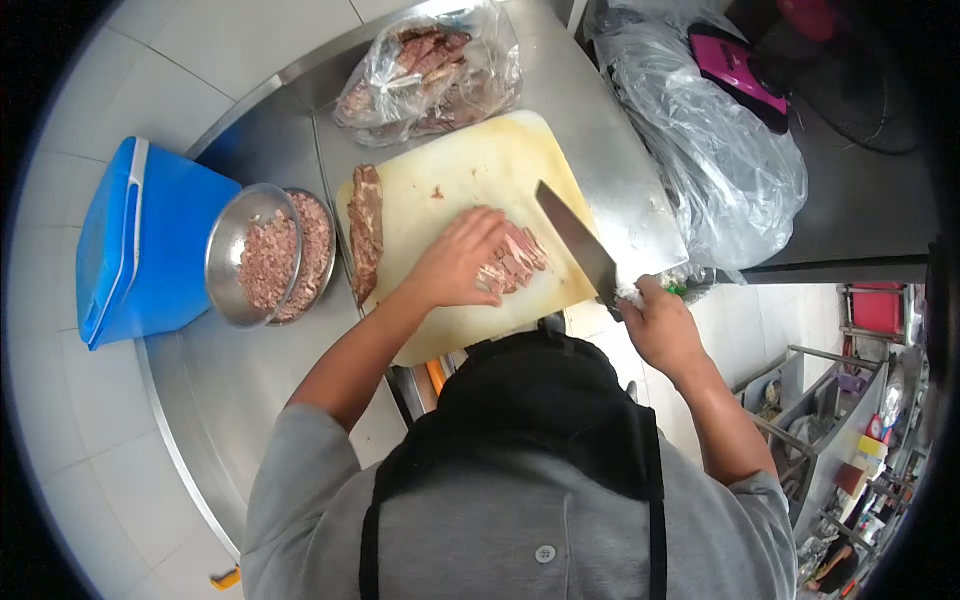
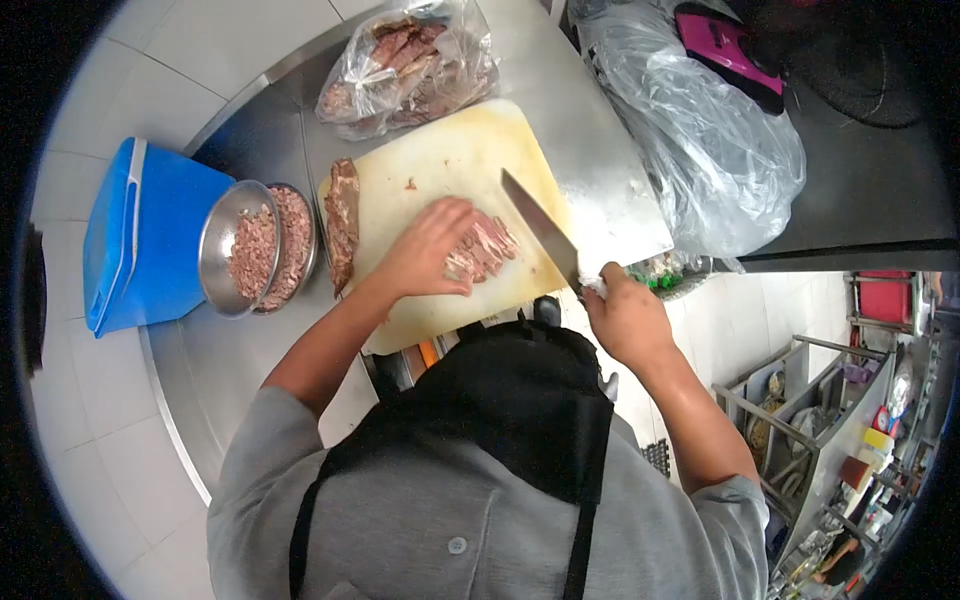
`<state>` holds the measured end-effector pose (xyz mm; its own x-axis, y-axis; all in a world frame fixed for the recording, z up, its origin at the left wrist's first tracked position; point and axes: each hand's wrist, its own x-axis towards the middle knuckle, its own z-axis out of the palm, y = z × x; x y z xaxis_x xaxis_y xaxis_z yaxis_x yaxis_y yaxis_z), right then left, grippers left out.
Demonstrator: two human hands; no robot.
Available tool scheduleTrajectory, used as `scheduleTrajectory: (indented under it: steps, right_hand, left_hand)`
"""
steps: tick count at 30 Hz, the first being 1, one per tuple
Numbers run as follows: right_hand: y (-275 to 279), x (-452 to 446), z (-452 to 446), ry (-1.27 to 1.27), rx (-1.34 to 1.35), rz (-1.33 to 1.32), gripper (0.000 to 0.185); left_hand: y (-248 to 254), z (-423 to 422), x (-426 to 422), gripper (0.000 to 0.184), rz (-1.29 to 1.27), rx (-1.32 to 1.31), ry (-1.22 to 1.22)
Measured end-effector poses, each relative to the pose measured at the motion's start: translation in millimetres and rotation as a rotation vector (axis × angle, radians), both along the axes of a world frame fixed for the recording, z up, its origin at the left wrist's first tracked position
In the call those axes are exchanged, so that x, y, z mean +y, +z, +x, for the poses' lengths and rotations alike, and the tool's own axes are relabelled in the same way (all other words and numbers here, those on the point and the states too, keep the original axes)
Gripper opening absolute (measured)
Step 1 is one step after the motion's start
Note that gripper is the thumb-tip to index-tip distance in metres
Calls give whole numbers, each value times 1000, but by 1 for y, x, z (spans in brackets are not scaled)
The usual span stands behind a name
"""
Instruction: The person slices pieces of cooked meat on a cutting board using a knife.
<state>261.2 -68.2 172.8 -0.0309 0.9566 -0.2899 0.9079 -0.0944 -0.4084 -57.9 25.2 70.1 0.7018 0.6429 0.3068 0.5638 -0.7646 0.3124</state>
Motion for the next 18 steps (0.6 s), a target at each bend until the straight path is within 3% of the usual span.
scheduleTrajectory:
  steps: [4,6,8,9,11,12,14,15,17,18]
  right_hand:
    - [3,0,6,-57,34,-13,30]
    - [5,-1,12,-83,69,-14,32]
    - [3,-5,19,-123,133,-39,36]
    - [6,-4,20,-148,119,-113,39]
    - [-1,-4,26,-151,114,-94,38]
    - [-5,-5,29,-154,107,-77,38]
    - [-9,-3,34,-136,107,-68,38]
    - [-10,-2,37,-119,99,-58,37]
    - [-14,-2,43,-113,104,-33,37]
    - [-15,-2,45,-105,108,-11,37]
  left_hand:
    - [-3,22,20,74,14,-49,-17]
    - [-18,18,38,56,34,-207,636]
    - [-31,-10,57,42,-233,-8,1047]
    - [-43,-11,57,42,-230,-3,1042]
    - [-58,-10,57,32,-297,-63,712]
    - [-55,-1,58,32,-295,-58,711]
    - [-41,30,60,36,-551,-242,354]
    - [-34,39,56,36,-549,-238,351]
    - [-21,49,43,50,-223,-82,32]
    - [-12,49,38,50,-221,-78,30]
